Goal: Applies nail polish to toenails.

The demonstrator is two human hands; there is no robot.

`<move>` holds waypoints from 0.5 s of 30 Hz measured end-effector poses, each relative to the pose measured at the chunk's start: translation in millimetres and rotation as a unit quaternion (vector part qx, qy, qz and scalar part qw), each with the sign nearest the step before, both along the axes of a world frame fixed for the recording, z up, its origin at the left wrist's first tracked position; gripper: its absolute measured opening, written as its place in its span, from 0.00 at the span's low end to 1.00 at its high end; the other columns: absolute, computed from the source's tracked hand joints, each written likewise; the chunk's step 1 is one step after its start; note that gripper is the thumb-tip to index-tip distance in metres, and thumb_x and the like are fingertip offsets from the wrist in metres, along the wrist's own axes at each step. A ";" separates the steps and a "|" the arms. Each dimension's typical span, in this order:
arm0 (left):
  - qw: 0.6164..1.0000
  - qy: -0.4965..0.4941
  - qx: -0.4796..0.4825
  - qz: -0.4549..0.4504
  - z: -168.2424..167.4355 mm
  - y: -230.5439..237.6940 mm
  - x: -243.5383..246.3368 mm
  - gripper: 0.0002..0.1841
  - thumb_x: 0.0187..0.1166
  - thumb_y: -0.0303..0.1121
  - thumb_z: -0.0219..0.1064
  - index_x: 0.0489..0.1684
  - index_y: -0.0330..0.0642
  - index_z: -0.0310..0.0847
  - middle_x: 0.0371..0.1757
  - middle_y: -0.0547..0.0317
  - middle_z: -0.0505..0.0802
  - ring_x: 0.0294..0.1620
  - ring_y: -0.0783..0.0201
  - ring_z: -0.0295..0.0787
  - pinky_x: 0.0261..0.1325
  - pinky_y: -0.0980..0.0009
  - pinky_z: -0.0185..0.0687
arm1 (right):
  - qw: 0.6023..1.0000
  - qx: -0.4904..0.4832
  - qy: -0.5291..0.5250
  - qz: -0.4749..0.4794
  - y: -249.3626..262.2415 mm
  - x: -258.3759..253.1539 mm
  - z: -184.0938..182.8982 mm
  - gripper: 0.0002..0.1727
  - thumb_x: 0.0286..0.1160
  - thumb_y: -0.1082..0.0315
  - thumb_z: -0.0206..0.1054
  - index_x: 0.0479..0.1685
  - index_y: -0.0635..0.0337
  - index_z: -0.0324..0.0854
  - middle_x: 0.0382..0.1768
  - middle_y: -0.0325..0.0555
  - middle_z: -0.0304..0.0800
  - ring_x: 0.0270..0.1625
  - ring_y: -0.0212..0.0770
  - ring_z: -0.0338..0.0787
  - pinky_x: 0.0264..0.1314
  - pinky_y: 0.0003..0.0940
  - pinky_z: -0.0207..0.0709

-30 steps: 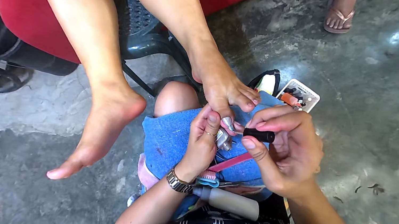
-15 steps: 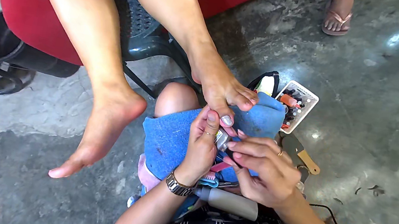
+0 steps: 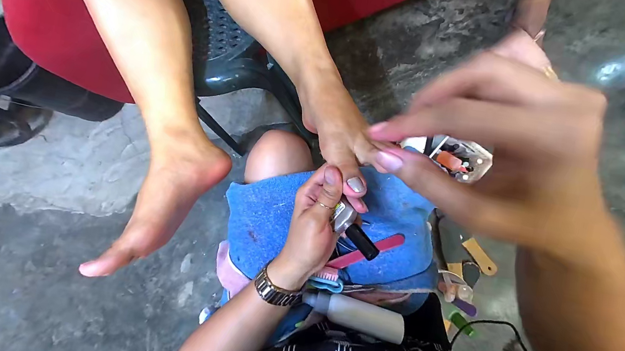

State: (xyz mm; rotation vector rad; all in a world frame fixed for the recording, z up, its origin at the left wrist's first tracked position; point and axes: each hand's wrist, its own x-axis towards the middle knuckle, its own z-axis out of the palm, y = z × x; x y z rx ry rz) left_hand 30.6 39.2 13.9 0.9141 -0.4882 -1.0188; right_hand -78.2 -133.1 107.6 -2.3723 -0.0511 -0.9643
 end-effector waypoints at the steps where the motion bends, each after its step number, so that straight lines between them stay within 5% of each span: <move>1: 1.000 0.011 0.004 0.001 2.4 -0.3 -0.8 0.19 0.89 0.53 0.55 0.39 0.52 0.85 0.29 0.65 0.88 0.23 0.75 0.83 0.25 0.80 0.80 | 0.998 -0.026 0.044 0.044 -10.0 12.3 10.5 0.10 0.74 0.60 0.71 0.41 0.52 0.96 0.40 0.40 0.92 0.50 0.36 0.82 0.55 0.36 0.68; 4: 0.999 0.040 0.008 0.003 8.7 -0.2 -1.7 0.18 0.91 0.50 0.54 0.39 0.51 0.85 0.30 0.64 0.88 0.24 0.74 0.81 0.25 0.80 0.77 | 0.961 -0.041 0.193 0.196 -32.5 53.6 24.2 0.06 0.66 0.56 0.75 0.33 0.44 0.95 0.36 0.28 0.93 0.41 0.22 0.88 0.44 0.23 0.81; 6: 0.999 0.049 0.016 0.007 12.3 0.1 -1.9 0.19 0.92 0.48 0.52 0.39 0.51 0.85 0.30 0.64 0.88 0.24 0.74 0.82 0.24 0.81 0.77 | 0.922 -0.018 0.285 0.261 -38.5 73.0 27.1 0.06 0.63 0.58 0.81 0.32 0.48 0.94 0.32 0.29 0.92 0.32 0.21 0.88 0.35 0.20 0.82; 15: 0.996 0.075 0.040 0.015 17.4 0.7 -3.3 0.21 0.93 0.47 0.49 0.39 0.48 0.85 0.27 0.62 0.87 0.19 0.74 0.79 0.21 0.81 0.75 | 0.893 -0.029 0.368 0.259 -32.1 86.7 38.7 0.06 0.61 0.65 0.84 0.27 0.54 0.93 0.24 0.34 0.90 0.23 0.24 0.85 0.24 0.18 0.78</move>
